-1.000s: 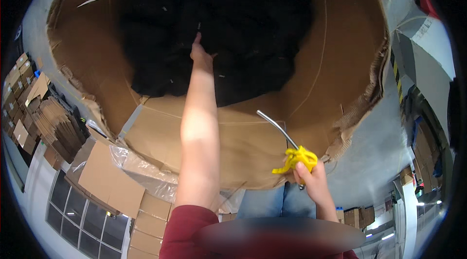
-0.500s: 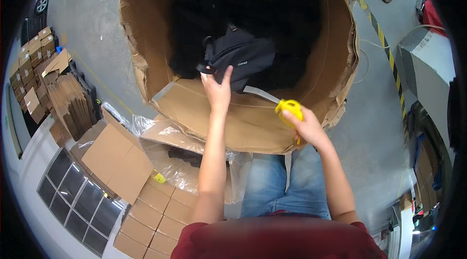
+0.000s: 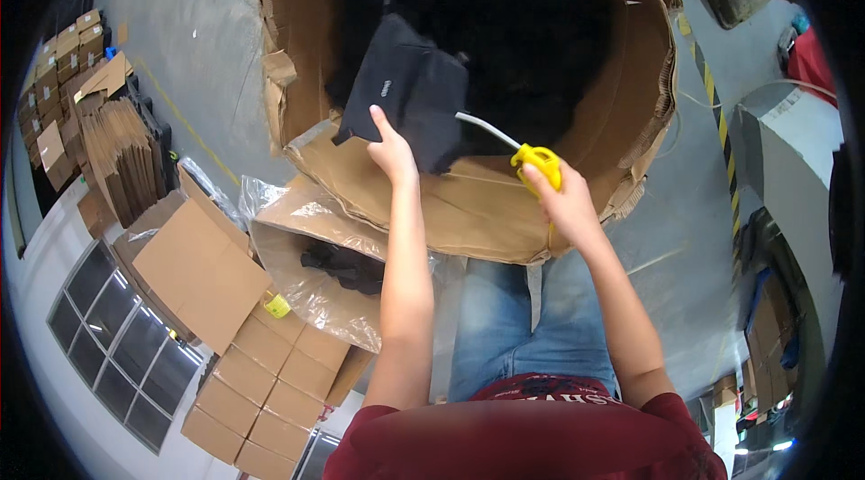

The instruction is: The recorder is picking up black fabric pieces from one cardboard bin and placing them into another cardboard bin using a yellow air nozzle to separate or clean them.

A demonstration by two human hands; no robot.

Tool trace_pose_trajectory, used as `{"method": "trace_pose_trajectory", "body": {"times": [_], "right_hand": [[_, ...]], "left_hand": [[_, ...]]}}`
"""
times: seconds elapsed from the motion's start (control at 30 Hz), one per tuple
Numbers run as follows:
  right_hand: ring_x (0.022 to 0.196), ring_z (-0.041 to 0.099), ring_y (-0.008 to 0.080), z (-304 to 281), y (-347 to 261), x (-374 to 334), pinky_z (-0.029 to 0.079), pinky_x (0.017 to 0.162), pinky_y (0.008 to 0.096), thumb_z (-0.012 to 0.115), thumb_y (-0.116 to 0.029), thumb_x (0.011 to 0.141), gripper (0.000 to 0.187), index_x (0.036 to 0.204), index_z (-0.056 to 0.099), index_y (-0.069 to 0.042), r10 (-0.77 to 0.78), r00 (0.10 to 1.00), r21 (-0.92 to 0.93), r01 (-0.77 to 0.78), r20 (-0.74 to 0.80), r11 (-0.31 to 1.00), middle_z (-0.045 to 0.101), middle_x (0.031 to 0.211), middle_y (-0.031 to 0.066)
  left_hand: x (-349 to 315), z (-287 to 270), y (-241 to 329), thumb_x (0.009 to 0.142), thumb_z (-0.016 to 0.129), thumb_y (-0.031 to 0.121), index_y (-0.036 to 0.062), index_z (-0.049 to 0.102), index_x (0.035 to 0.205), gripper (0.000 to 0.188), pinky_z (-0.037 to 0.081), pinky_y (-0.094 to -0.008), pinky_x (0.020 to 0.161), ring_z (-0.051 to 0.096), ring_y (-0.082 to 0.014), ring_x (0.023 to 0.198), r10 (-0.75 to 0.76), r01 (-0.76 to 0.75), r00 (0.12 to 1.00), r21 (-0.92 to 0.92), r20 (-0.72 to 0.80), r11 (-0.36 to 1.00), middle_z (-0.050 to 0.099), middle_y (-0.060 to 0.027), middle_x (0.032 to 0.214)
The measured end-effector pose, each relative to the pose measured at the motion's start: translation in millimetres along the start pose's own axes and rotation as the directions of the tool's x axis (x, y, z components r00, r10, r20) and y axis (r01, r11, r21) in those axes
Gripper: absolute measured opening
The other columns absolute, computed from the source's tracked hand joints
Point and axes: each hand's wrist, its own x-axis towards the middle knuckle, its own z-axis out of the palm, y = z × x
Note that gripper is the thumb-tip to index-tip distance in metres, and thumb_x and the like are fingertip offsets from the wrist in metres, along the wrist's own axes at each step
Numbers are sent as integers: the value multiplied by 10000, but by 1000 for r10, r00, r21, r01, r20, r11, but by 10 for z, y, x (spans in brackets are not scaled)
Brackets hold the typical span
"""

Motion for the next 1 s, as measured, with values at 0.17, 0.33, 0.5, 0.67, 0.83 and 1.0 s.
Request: {"method": "trace_pose_trajectory", "body": {"times": [0.17, 0.33, 0.5, 0.67, 0.83, 1.0], "right_hand": [[801, 638, 275, 109, -31, 82, 485, 728, 356, 597, -458, 827, 495, 1052, 602, -17, -45, 999, -62, 44, -12, 997, 655, 864, 171], [758, 644, 256, 115, -26, 138, 489, 699, 346, 601, -425, 833, 467, 1041, 600, -7, -79, 991, -213, 101, 112, 972, 658, 846, 167], [842, 627, 359, 133, -136, 127, 490, 725, 402, 597, -446, 825, 484, 1041, 603, -13, -61, 987, -262, 98, 149, 960, 646, 870, 220], [830, 625, 371, 181, -143, 222, 492, 736, 419, 594, -452, 822, 500, 1034, 593, 1, -97, 991, -285, 119, 88, 951, 636, 853, 241], [844, 629, 356, 244, -259, 109, 491, 751, 404, 607, -434, 815, 493, 1064, 598, -9, -130, 990, -133, 137, 61, 981, 644, 877, 225], [844, 638, 289, -25, -145, 73, 486, 749, 357, 615, -411, 824, 467, 1068, 601, -13, 41, 994, -168, -23, 102, 986, 659, 896, 177]], "left_hand": [[253, -8, -258, 876, 528, 499, -121, 485, 1178, 690, 504, -323, 815, 615, -222, 920, -36, 286, 931, -666, 363, 689, 582, -167, 1134], [348, -11, -423, 900, 529, 427, -39, 403, 1302, 628, 485, -317, 857, 576, -219, 1029, 188, 448, 716, -650, 672, 614, 520, -120, 1248], [260, -90, -238, 882, 515, 497, -112, 480, 1196, 686, 489, -335, 838, 588, -228, 986, -33, 203, 935, -458, 352, 865, 570, -175, 1146], [269, -110, -107, 857, 535, 533, -175, 527, 1090, 745, 490, -332, 843, 614, -224, 943, -151, 160, 965, -24, 212, 987, 601, -202, 1081], [733, -251, -435, 946, 392, 426, 57, 406, 1344, 543, 443, -356, 934, 572, -263, 1055, 803, -821, 452, -170, 388, 545, 548, -140, 1218], [679, -24, -857, 908, 495, 362, 41, 387, 1334, 545, 363, -310, 1003, 478, -222, 1142, 805, 454, 49, 705, 591, -545, 477, -112, 1291]]}}
